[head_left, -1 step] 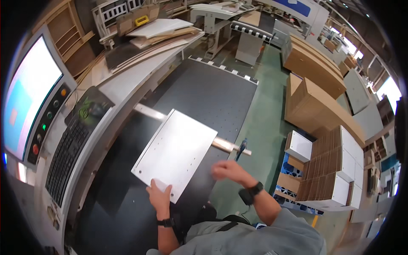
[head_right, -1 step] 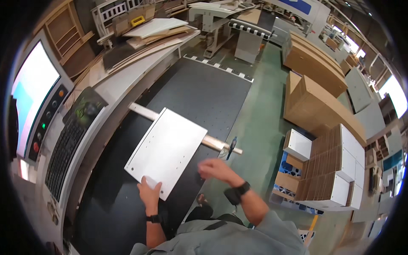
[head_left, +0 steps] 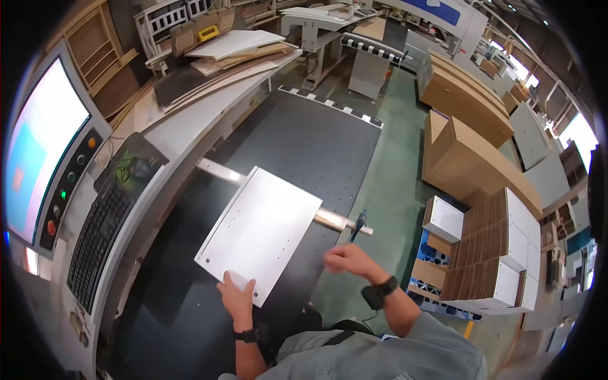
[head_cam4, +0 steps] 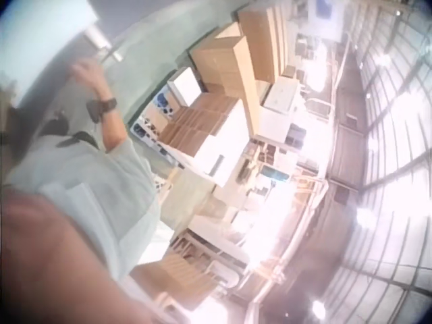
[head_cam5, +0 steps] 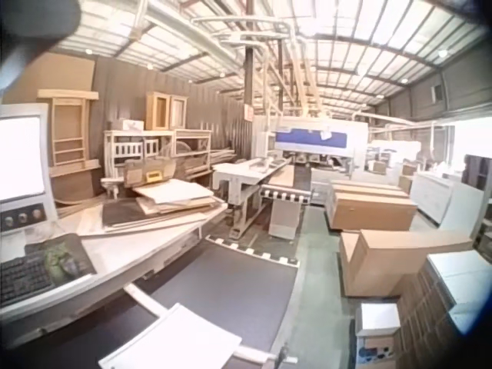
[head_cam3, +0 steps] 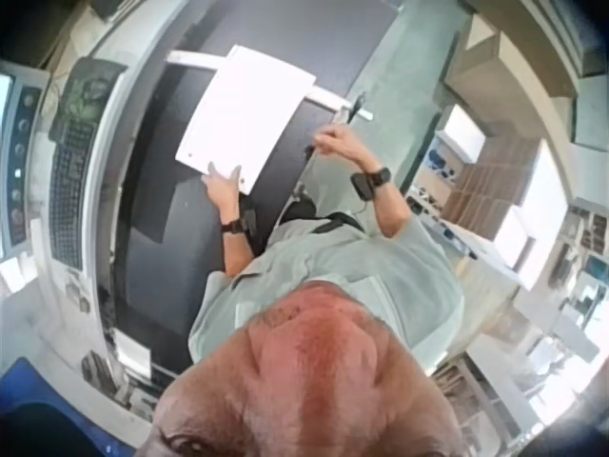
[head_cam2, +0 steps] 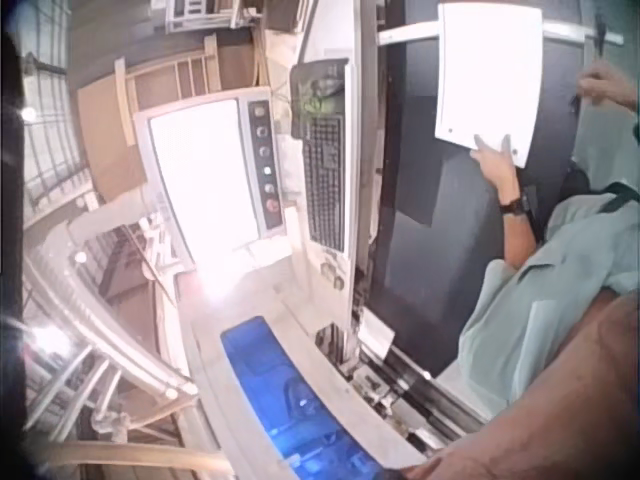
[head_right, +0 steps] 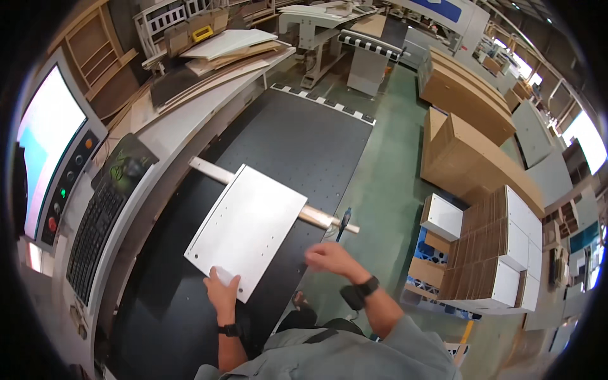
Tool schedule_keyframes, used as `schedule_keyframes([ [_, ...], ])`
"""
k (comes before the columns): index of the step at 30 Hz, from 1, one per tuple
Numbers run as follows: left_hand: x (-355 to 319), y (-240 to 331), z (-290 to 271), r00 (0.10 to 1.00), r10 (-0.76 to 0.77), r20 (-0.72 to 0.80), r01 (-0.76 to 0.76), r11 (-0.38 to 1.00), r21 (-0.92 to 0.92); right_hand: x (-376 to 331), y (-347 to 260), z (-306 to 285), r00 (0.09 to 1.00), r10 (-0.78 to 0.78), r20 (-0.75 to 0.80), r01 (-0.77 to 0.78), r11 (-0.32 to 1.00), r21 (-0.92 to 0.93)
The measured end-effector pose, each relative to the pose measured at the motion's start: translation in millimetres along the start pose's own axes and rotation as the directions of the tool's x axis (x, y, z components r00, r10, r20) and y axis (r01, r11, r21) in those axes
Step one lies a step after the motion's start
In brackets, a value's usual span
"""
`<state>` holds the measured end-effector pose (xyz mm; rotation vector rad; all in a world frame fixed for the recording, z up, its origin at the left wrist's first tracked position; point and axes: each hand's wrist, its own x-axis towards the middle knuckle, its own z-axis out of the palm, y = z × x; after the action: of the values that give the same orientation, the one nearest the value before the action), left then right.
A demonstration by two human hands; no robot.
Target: Using an air nozzle to blow dust off wooden panels and stacking them in a furniture factory.
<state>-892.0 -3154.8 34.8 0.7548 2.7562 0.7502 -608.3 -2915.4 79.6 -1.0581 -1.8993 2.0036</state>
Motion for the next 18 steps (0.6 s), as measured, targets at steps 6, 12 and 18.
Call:
schedule_keyframes([
  [6, 2, 3, 14, 0.997, -0.014, -0.069, 0.014, 1.0, -0.004, 23, 66, -151, 0.852, -0.228, -0.471, -0.072, 0.841, -0.536],
  [12, -10, 26, 17, 0.99, -0.048, -0.132, 0.034, 0.994, -0.105, 80, 50, -183, 0.995, -0.025, 0.099, 0.036, 0.992, -0.121],
  [18, -69, 35, 35, 0.96, -0.162, -0.227, 0.123, 0.977, -0.176, 99, 38, -194, 0.964, 0.073, 0.256, 0.001, 0.961, -0.275],
])
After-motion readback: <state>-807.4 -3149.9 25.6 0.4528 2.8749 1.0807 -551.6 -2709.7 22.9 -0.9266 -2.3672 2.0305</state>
